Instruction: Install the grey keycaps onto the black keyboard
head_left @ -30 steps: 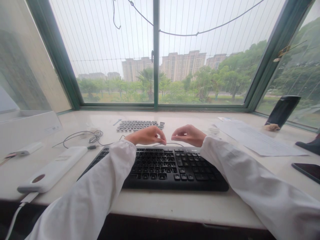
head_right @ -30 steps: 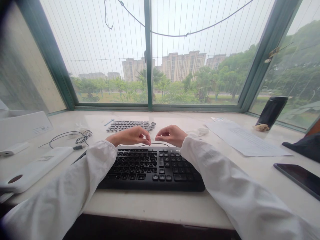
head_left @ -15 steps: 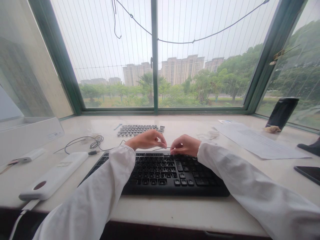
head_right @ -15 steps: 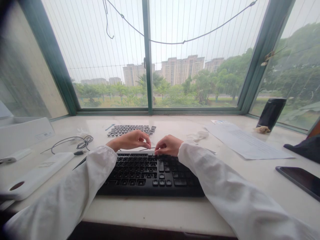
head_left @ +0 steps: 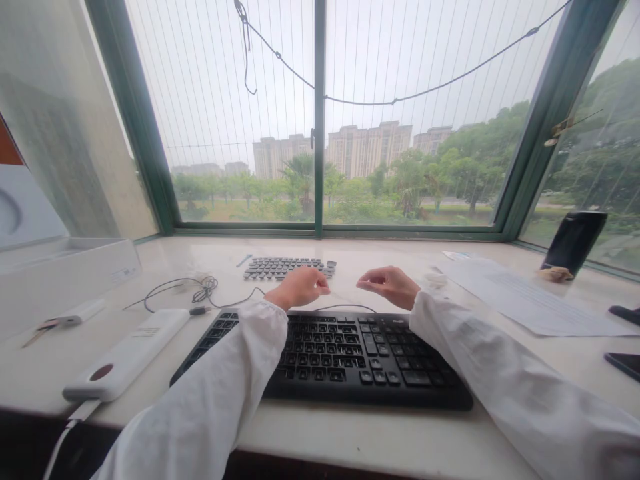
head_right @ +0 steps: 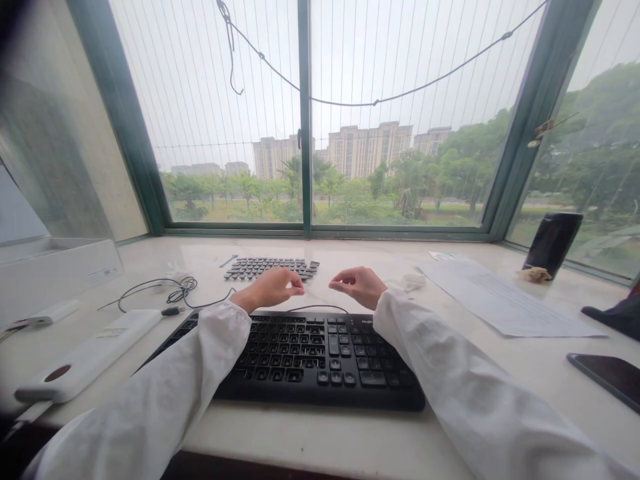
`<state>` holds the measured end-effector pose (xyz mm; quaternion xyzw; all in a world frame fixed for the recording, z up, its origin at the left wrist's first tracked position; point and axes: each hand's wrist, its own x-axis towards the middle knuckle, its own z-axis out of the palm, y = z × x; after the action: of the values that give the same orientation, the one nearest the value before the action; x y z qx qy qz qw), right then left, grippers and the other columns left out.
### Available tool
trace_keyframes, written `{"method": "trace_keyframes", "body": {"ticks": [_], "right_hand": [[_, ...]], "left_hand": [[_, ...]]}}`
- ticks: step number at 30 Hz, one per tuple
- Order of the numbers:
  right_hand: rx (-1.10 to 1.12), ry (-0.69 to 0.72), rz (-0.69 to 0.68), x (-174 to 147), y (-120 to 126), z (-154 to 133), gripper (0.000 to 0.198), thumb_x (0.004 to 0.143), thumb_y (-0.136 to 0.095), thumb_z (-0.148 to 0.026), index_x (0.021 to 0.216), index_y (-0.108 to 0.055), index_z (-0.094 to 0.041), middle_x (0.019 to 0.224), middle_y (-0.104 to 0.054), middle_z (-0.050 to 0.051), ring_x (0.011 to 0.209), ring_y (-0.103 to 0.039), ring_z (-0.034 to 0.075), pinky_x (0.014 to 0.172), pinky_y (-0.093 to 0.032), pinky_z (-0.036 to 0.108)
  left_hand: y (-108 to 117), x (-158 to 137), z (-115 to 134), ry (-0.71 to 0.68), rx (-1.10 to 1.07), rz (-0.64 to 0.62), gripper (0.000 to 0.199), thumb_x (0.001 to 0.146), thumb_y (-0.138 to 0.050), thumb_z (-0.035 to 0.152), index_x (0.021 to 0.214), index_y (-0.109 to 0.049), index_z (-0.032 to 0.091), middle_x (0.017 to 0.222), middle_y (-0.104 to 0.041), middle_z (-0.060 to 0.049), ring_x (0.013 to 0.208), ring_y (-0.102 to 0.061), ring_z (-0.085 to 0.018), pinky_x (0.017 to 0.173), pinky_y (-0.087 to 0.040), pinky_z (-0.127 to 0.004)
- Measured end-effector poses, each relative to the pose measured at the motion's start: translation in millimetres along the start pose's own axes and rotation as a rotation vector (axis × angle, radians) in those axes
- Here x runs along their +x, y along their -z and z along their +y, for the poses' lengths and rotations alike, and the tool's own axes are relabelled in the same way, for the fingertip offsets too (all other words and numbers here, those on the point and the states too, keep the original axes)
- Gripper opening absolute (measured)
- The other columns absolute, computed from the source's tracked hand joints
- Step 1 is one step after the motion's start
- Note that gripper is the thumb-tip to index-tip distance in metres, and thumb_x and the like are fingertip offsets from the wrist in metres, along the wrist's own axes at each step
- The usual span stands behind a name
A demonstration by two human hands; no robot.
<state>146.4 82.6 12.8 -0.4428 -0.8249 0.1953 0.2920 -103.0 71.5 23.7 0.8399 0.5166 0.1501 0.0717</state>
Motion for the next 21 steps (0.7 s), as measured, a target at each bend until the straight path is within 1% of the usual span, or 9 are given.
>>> {"method": "trace_keyframes", "body": {"ticks": [4, 6, 8, 12, 15, 18, 21], "right_hand": [[-0.172, -0.080, 0.083, 8, 2, 11, 0.038, 0.080, -0.058, -0.051, 0.087, -0.078, -0.020, 0.072, -0.069, 0.002, 0.067, -0.055, 0.015, 0.063, -0.041, 0.028], [-0.240, -0.108, 0.123, 21, 2, 18, 0.037, 0.082, -0.055, -0.050, 0.090, -0.078, -0.021, 0.079, -0.072, 0.003, 0.072, -0.060, 0.017, 0.067, -0.043, 0.028], [-0.290, -0.147, 0.132, 41, 1, 24, 0.036, 0.082, -0.056, -0.048, 0.092, -0.078, -0.021, 0.084, -0.073, 0.004, 0.077, -0.063, 0.018, 0.071, -0.044, 0.028], [-0.361, -0.255, 0.078, 94, -6, 36, 0.031, 0.079, -0.063, -0.044, 0.089, -0.079, -0.019, 0.090, -0.074, 0.009, 0.090, -0.065, 0.024, 0.076, -0.045, 0.031], [-0.388, -0.336, 0.038, 130, -16, 42, 0.030, 0.081, -0.064, -0.042, 0.091, -0.077, -0.017, 0.097, -0.072, 0.011, 0.097, -0.064, 0.024, 0.082, -0.046, 0.030], [-0.395, -0.403, -0.003, 154, -28, 45, 0.031, 0.088, -0.060, -0.042, 0.103, -0.070, -0.016, 0.108, -0.067, 0.010, 0.100, -0.062, 0.022, 0.087, -0.049, 0.034], [-0.392, -0.446, -0.045, 166, -42, 47, 0.030, 0.093, -0.055, -0.037, 0.115, -0.060, -0.018, 0.119, -0.061, 0.008, 0.102, -0.060, 0.020, 0.087, -0.052, 0.040]], "left_hand": [[0, -1, -6, 0.161, 0.091, 0.053, 0.020, 0.081, -0.058, 0.034, 0.083, -0.073, 0.021, 0.090, -0.073, -0.009, 0.086, -0.064, -0.023, 0.079, -0.045, -0.034], [0, -1, -8, 0.214, 0.125, 0.070, 0.018, 0.080, -0.059, 0.030, 0.082, -0.073, 0.021, 0.092, -0.072, -0.011, 0.089, -0.064, -0.025, 0.080, -0.046, -0.036], [0, -2, -8, 0.242, 0.145, 0.080, 0.018, 0.080, -0.058, 0.029, 0.083, -0.073, 0.021, 0.094, -0.072, -0.012, 0.090, -0.064, -0.026, 0.081, -0.046, -0.037], [0, -2, -6, 0.257, 0.172, 0.084, 0.020, 0.082, -0.055, 0.029, 0.086, -0.073, 0.021, 0.097, -0.071, -0.015, 0.093, -0.064, -0.028, 0.082, -0.047, -0.039], [1, -2, -5, 0.256, 0.192, 0.088, 0.021, 0.083, -0.054, 0.027, 0.089, -0.073, 0.020, 0.096, -0.070, -0.015, 0.094, -0.064, -0.028, 0.084, -0.047, -0.039], [3, -2, -3, 0.242, 0.207, 0.094, 0.022, 0.083, -0.052, 0.024, 0.090, -0.072, 0.019, 0.096, -0.070, -0.016, 0.092, -0.065, -0.028, 0.083, -0.047, -0.040], [6, -3, -1, 0.234, 0.217, 0.106, 0.021, 0.083, -0.052, 0.022, 0.089, -0.072, 0.019, 0.095, -0.070, -0.016, 0.092, -0.065, -0.029, 0.082, -0.048, -0.040]]}}
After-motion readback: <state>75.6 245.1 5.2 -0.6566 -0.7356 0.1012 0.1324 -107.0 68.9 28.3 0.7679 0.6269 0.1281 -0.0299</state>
